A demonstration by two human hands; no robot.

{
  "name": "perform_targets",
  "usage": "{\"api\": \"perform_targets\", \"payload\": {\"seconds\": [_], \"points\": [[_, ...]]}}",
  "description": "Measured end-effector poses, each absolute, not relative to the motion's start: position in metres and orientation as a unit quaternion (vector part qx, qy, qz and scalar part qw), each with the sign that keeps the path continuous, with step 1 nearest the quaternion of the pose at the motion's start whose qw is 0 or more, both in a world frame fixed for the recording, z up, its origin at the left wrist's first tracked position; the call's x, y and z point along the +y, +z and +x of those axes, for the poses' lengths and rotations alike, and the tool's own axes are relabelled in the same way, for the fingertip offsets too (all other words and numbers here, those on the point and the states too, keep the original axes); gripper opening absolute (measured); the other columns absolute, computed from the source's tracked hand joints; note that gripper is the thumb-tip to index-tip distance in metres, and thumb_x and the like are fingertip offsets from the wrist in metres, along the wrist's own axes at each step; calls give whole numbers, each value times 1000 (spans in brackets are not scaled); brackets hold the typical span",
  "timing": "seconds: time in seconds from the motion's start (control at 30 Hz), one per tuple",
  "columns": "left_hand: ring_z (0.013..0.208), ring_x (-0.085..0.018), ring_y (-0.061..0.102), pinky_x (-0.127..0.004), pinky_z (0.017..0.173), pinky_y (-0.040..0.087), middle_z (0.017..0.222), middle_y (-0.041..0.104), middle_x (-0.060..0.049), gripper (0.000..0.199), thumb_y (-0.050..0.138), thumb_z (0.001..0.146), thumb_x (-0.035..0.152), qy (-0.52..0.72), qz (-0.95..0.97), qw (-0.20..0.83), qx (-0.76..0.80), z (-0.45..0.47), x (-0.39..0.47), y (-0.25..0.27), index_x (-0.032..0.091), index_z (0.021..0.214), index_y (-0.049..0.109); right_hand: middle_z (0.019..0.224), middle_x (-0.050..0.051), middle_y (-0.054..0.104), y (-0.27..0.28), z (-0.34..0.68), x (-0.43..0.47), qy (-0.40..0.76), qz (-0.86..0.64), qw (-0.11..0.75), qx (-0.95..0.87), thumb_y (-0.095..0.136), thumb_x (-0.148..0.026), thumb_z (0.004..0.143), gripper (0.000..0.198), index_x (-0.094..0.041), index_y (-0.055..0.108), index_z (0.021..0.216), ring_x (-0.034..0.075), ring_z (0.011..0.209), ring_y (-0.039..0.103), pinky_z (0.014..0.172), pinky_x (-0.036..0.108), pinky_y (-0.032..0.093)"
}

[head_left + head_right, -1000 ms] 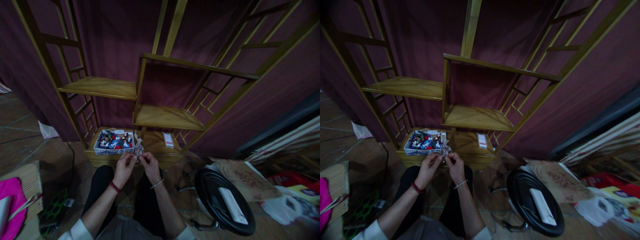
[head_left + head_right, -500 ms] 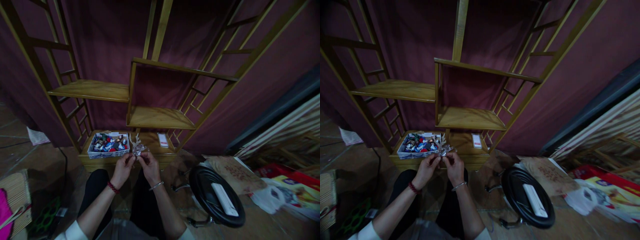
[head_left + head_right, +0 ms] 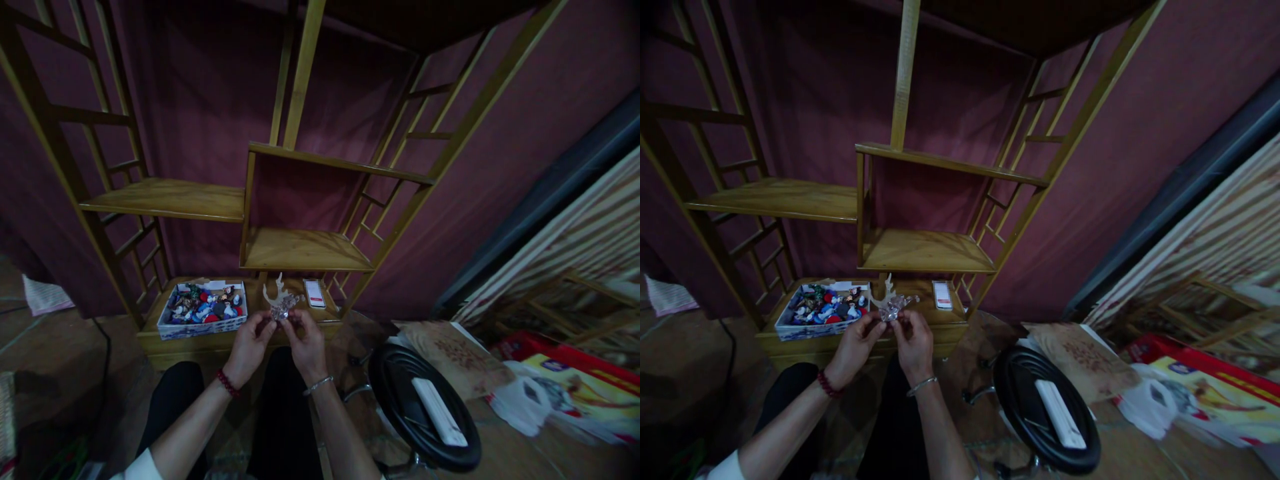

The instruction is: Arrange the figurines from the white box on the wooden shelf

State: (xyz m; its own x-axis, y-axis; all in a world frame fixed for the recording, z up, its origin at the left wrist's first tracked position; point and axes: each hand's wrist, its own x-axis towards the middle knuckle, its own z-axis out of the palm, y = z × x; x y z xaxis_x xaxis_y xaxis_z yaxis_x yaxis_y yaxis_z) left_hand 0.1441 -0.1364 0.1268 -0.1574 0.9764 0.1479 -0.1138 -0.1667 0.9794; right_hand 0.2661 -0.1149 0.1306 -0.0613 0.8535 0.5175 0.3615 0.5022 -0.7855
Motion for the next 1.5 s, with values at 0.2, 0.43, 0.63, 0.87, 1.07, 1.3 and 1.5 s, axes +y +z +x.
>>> {"api": "perform_targets", "payload": {"seconds": [0.2, 0.43, 0.63, 0.87, 1.07, 1.3, 1.5], "points": [[80, -17, 60, -33, 77, 47, 89, 64, -7, 28, 58, 70, 32, 599, 498, 440, 447, 155, -127, 141, 14, 90, 56, 79, 3, 62, 145, 276, -107, 258, -438, 548, -664, 54, -32, 76, 16, -18, 56, 84, 13, 70, 58, 65, 26, 48], [72, -15, 59, -26, 69, 47, 78, 64, -4, 25, 58, 70, 34, 588, 532, 427, 434, 168, -119, 170, 15, 86, 58, 76, 1, 64, 179, 287, -106, 261, -445, 575, -635, 55, -30, 75, 14, -18, 58, 82, 12, 66, 58, 64, 24, 47], [62, -11, 55, -23, 62, 45, 72, 60, -1, 19, 55, 73, 34, 595, 560, 411, 404, 178, -116, 193, 15, 76, 58, 77, 2, 64, 193, 295, -100, 286, -424, 606, -610, 58, -31, 73, 16, -17, 58, 80, 13, 69, 59, 66, 25, 47], [66, -12, 53, -22, 61, 43, 75, 58, -2, 20, 54, 74, 34, 595, 594, 353, 411, 189, -113, 215, 15, 74, 60, 82, 5, 65, 206, 306, -94, 295, -404, 625, -599, 59, -32, 72, 20, -16, 58, 84, 15, 74, 60, 68, 27, 48], [66, -11, 52, -21, 57, 43, 75, 55, -2, 21, 53, 75, 35, 601, 616, 327, 391, 198, -111, 228, 16, 73, 61, 80, 5, 65, 219, 313, -95, 301, -404, 636, -584, 59, -32, 72, 20, -17, 58, 85, 14, 70, 60, 65, 27, 49], [73, -12, 53, -22, 65, 43, 79, 57, -3, 14, 51, 77, 27, 586, 671, 273, 364, 205, -109, 244, 17, 76, 61, 69, 1, 64, 233, 324, -95, 312, -416, 637, -568, 60, -35, 70, 22, -17, 59, 83, 12, 60, 57, 52, 21, 45], [72, -12, 53, -22, 65, 42, 78, 57, -3, 11, 51, 76, 21, 568, 702, 246, 351, 209, -104, 260, 16, 76, 62, 71, 0, 64, 241, 334, -91, 341, -395, 639, -566, 61, -36, 71, 23, -18, 58, 85, 11, 59, 56, 52, 21, 44]]}}
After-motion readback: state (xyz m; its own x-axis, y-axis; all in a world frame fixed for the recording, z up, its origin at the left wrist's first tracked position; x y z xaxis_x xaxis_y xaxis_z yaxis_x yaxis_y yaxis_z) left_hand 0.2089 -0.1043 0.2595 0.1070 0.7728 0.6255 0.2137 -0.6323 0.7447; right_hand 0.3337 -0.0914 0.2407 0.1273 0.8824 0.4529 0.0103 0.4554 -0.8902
